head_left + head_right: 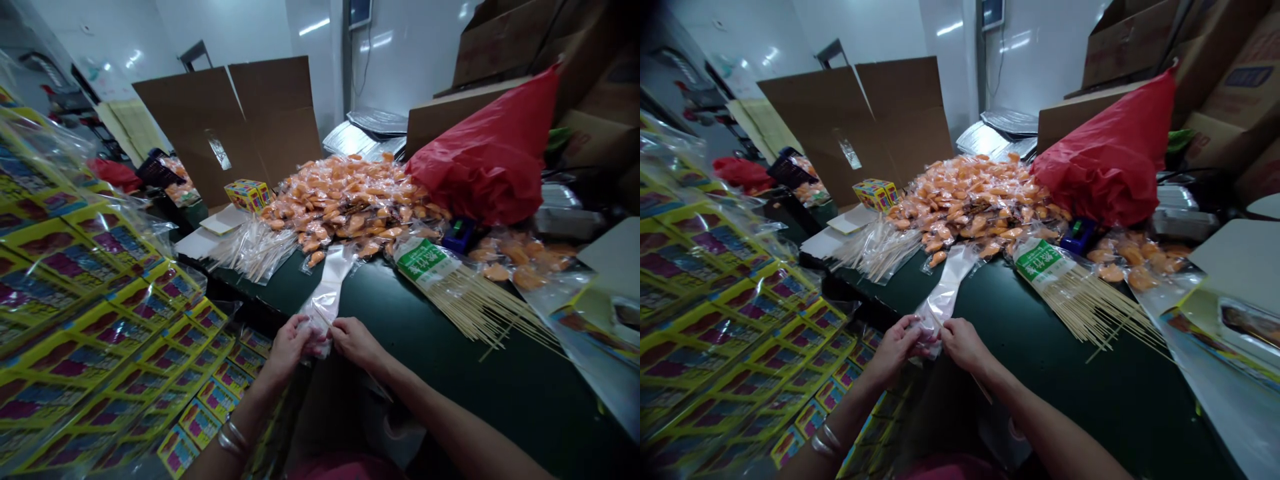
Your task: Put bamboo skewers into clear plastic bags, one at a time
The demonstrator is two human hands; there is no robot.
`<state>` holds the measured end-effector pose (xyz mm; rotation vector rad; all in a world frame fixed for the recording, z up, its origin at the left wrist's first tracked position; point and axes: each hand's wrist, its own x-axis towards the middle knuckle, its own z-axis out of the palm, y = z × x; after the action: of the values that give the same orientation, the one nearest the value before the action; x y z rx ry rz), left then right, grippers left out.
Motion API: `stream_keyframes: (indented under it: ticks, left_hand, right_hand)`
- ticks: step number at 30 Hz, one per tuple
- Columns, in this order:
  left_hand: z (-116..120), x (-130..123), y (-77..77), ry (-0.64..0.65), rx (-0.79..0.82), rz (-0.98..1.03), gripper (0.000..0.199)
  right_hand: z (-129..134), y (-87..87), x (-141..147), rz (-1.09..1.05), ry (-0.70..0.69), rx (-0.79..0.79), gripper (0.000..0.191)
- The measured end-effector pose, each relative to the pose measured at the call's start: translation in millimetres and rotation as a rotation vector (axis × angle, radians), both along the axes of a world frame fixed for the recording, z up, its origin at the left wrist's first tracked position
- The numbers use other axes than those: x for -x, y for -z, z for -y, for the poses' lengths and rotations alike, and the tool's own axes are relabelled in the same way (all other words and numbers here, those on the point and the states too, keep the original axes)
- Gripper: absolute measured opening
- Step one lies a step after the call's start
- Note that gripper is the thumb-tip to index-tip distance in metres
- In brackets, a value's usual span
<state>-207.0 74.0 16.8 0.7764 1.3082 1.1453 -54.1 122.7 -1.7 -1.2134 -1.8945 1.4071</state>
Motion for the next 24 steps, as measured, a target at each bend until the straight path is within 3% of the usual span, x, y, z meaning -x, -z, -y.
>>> stream_keyframes:
  ticks: [5,8,12,17,20,24]
  left_hand:
    - [2.2,9.8,2.1,0.071,0.039,-0.175,0.029]
    - [4.8,18.1,-2.9,0.12,-0.082,-0.541,0.026]
    - [5.9,22.8,-16.5,-0.02,-0.342,-1.075,0.026]
    - [-3.8,6.4,-40.3,0.054,-0.313,-1.14,0.036]
    - [-14.6,-5.9,-50.1,-0.018,-0.376,-1.162,0.038]
    - [-29.1,-8.5,-35.7,0.016,-0.332,-1.171,0.033]
  right_hand:
    - [-3.0,-3.1,2.1,0.001,0.036,-0.014,0.024]
    - [-2.8,-3.0,2.3,-0.001,0.051,-0.018,0.024]
    - [-1.9,-1.2,1.7,-0.004,0.053,-0.026,0.027]
    - [0.9,-0.7,0.9,0.018,0.056,-0.062,0.029]
    - [3.7,-3.2,2.5,0.054,0.079,-0.118,0.028]
    - [7.3,-9.0,5.5,0.096,0.12,-0.181,0.025]
